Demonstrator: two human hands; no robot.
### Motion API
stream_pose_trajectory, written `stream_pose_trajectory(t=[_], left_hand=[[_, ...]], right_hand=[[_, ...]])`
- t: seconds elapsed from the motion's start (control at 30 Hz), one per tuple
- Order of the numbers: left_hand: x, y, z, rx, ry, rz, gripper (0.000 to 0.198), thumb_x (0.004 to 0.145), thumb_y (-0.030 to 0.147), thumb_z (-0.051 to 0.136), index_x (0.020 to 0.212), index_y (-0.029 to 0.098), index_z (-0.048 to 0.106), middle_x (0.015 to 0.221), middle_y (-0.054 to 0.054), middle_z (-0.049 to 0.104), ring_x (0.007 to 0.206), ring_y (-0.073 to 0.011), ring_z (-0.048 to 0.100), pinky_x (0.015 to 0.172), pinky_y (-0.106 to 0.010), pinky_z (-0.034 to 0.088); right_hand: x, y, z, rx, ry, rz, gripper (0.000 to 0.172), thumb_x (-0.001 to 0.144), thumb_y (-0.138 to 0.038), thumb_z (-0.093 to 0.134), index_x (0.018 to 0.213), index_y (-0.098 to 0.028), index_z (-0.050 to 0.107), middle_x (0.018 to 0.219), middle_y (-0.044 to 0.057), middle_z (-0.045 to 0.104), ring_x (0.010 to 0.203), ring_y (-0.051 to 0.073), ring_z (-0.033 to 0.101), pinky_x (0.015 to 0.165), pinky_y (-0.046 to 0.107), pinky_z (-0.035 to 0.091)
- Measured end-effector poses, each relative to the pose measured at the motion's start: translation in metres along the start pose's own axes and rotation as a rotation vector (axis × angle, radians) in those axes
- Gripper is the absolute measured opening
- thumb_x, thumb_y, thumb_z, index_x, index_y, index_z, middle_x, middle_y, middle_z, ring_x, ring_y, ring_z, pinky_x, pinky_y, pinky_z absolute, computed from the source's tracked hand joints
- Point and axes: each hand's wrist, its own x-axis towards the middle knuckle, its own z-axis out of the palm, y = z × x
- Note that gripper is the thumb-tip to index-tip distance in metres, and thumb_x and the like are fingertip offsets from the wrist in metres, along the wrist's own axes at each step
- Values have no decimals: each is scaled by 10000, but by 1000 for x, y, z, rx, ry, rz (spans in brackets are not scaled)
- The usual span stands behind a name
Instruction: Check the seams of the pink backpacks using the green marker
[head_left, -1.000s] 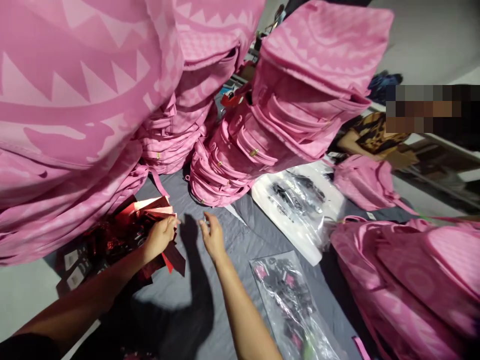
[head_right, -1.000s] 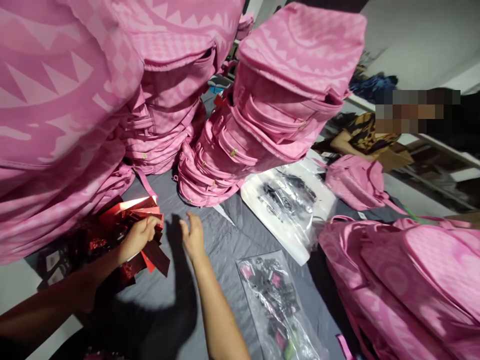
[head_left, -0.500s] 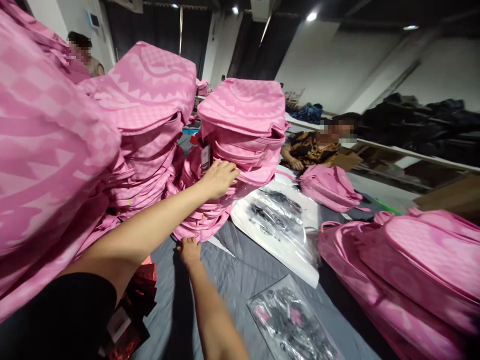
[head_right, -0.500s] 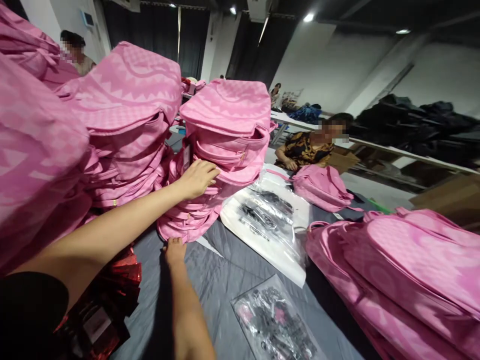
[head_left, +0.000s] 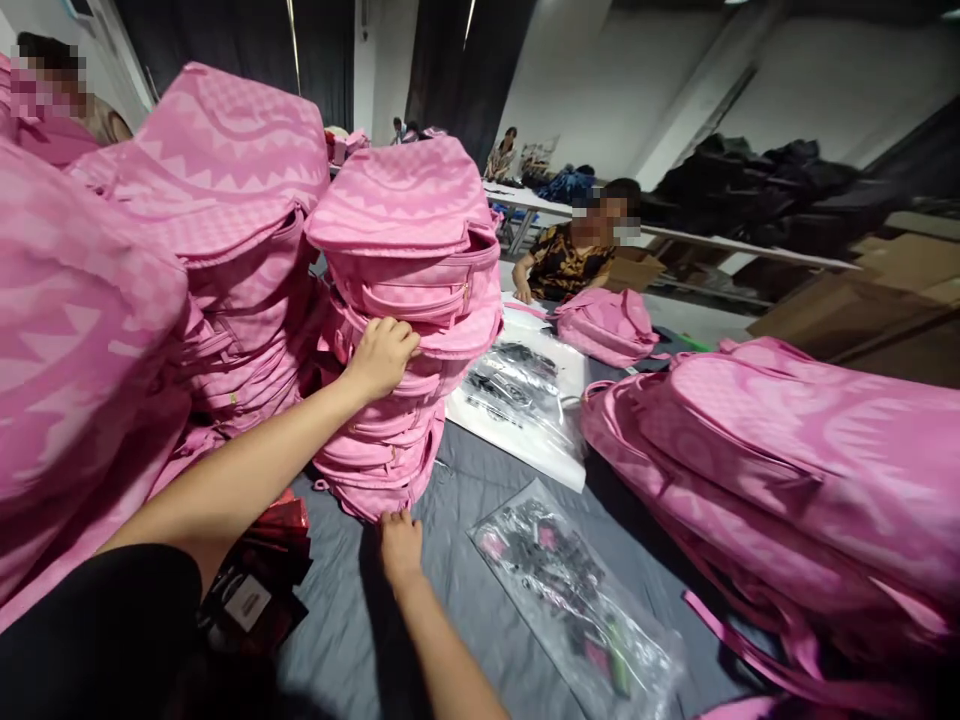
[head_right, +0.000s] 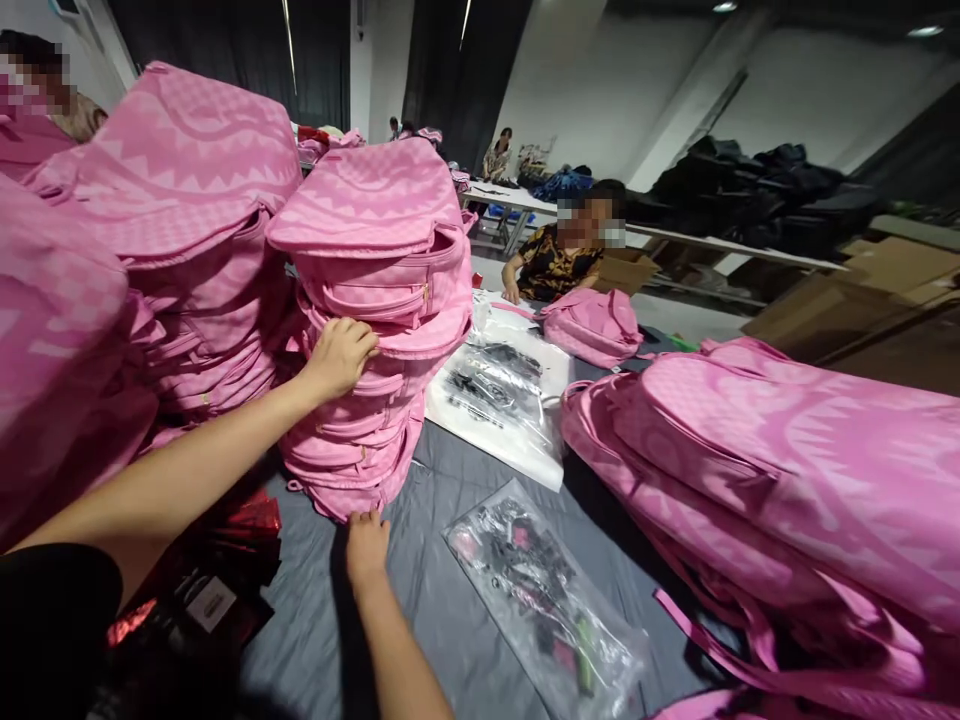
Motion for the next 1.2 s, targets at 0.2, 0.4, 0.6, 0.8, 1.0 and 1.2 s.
stream_pose_trajectory(t=[0.2, 0.4, 0.6, 0.8, 1.0, 1.2], left_hand=[[-100, 102, -61, -47, -15, 78, 212, 980, 213, 462, 1046, 179, 660, 1072, -81, 654, 954, -240, 524, 809, -390, 396], [-194, 188, -132, -178, -67, 152, 246, 964, 180, 474, 1163, 138, 612, 1091, -76, 645, 958, -216, 534, 822, -374, 408], [-241, 224, -172, -391, -107, 249, 246, 965, 141, 441, 1127, 104, 623, 1085, -88, 650, 990, -219, 567, 786, -369, 410], [-242, 212, -199, -527, -252, 305, 322, 976, 96, 395, 1163, 77, 657, 1193, -155, 673, 1142, -264, 601, 861, -386, 446], [-234, 205, -217, -553, -404, 283, 366, 958, 83, 423, 1246, 85, 650, 1306, -173, 651, 1223, -310, 608, 956, -468, 480], [-239, 209, -226, -477, -397, 268, 358, 939, 100, 477, 1257, 96, 641, 1296, -158, 665, 1223, -282, 618, 981, -405, 478]], right_hand=[[-129, 17, 37, -24, -69, 47, 388, 940, -111, 407, 1165, -214, 706, 1161, 151, 731, 1220, 286, 603, 936, 425, 465], [-258, 26, 69, -60, -124, 102, 407, 921, -98, 422, 1125, -277, 725, 1127, 118, 750, 1177, 277, 635, 942, 434, 462], [-336, 44, 82, -114, -108, 184, 406, 921, -65, 394, 1137, -192, 714, 1102, 164, 742, 1162, 305, 639, 900, 447, 452], [-348, 40, 98, -61, -27, 192, 171, 956, -210, 563, 1042, -140, 693, 1049, 130, 720, 1098, 268, 650, 893, 428, 499], [-360, 43, 71, 162, 302, 116, 319, 958, -438, 526, 1056, -172, 672, 945, 97, 713, 834, 180, 674, 731, 305, 545], [-355, 73, -68, 109, 994, 172, 682, 901, -405, 514, 1456, -36, 371, 1409, 282, 490, 1326, 346, 482, 1060, 556, 421]])
